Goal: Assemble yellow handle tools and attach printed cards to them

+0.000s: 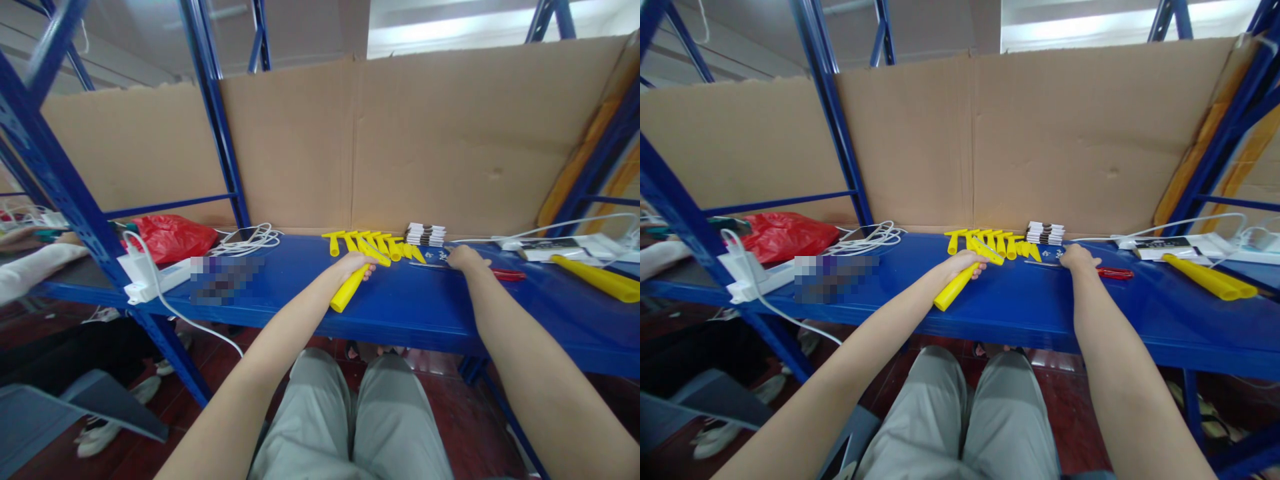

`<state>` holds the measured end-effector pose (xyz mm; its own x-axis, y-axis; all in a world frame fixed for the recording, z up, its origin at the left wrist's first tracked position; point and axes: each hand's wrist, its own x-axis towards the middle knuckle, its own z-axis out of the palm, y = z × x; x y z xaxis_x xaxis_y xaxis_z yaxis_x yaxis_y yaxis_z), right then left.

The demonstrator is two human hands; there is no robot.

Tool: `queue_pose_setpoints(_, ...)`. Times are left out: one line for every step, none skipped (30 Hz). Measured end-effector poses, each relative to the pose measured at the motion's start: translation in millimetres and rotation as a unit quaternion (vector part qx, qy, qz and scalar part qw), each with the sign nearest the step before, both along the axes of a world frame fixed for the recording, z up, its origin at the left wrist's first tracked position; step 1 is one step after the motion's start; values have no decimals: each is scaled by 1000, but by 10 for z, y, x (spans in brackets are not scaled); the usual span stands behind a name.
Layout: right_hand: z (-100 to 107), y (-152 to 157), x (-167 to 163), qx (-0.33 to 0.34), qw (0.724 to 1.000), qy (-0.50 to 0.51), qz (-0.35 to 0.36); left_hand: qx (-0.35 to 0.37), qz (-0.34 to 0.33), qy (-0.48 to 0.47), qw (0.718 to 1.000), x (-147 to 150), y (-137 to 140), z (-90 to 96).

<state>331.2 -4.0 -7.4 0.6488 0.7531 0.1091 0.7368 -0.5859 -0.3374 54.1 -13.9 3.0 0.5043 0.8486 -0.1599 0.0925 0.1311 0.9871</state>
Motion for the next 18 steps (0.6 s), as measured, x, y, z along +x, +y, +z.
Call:
queue_pose_setpoints(27, -24, -11, 4, 1000, 11, 0, 0, 0, 3, 1000, -1, -9, 5)
queue_pose_setpoints(48, -42, -14, 10, 1000, 20, -2, 0, 1, 4, 1000, -2, -17, 9)
queue_pose_setpoints(62, -55, -11, 16, 999, 27, -6, 1, 2, 5, 1000, -2, -22, 11)
queue_pose_setpoints(70, -60, -1, 21, 999, 31, -11, 3, 2, 3, 1000, -2, -25, 12)
queue_pose_setpoints(71, -58, 12, 23, 999, 31, -16, 5, 2, 0, 1000, -2, -25, 10)
queue_pose_setpoints(66, -48, 29, 23, 999, 27, -19, 7, 2, -2, 1000, -2, -22, 8)
queue_pose_setpoints(56, -33, 48, 22, 999, 20, -20, 8, 3, -4, 1000, -2, -18, 4)
queue_pose_setpoints(42, -15, 67, 20, 1000, 10, -18, 8, 4, -4, 1000, -2, -13, 0)
queue_pose_setpoints(25, 6, 84, 18, 1000, -1, -16, 7, 5, -4, 1000, -3, -8, -3)
queue_pose_setpoints(7, 26, 98, 19, 1000, -12, -10, 7, 6, -4, 1000, -3, -4, -5)
queue_pose_setpoints(-10, 43, 108, 19, 1000, -23, -3, 7, 7, -5, 1000, -4, -3, -5)
queue_pose_setpoints(-26, 59, 113, 21, 999, -32, 3, 7, 7, -7, 1000, -5, -4, -2)
queue_pose_setpoints(-41, 71, 115, 22, 999, -40, 5, 7, 6, -7, 1000, -5, -8, 2)
queue_pose_setpoints(-56, 81, 115, 23, 999, -46, 5, 7, 6, -5, 1000, -6, -14, 7)
queue_pose_setpoints(-73, 90, 114, 23, 998, -50, 0, 7, 5, -3, 1000, -7, -20, 12)
queue_pose_setpoints(-90, 98, 116, 23, 998, -52, -6, 7, 4, -1, 1000, -8, -26, 16)
queue_pose_setpoints(-110, 106, 120, 32, 998, -57, -3, 7, 2, 1, 1000, -9, -31, 17)
queue_pose_setpoints(-131, 114, 128, 49, 997, -64, 6, 8, 0, 1, 1000, -10, -32, 17)
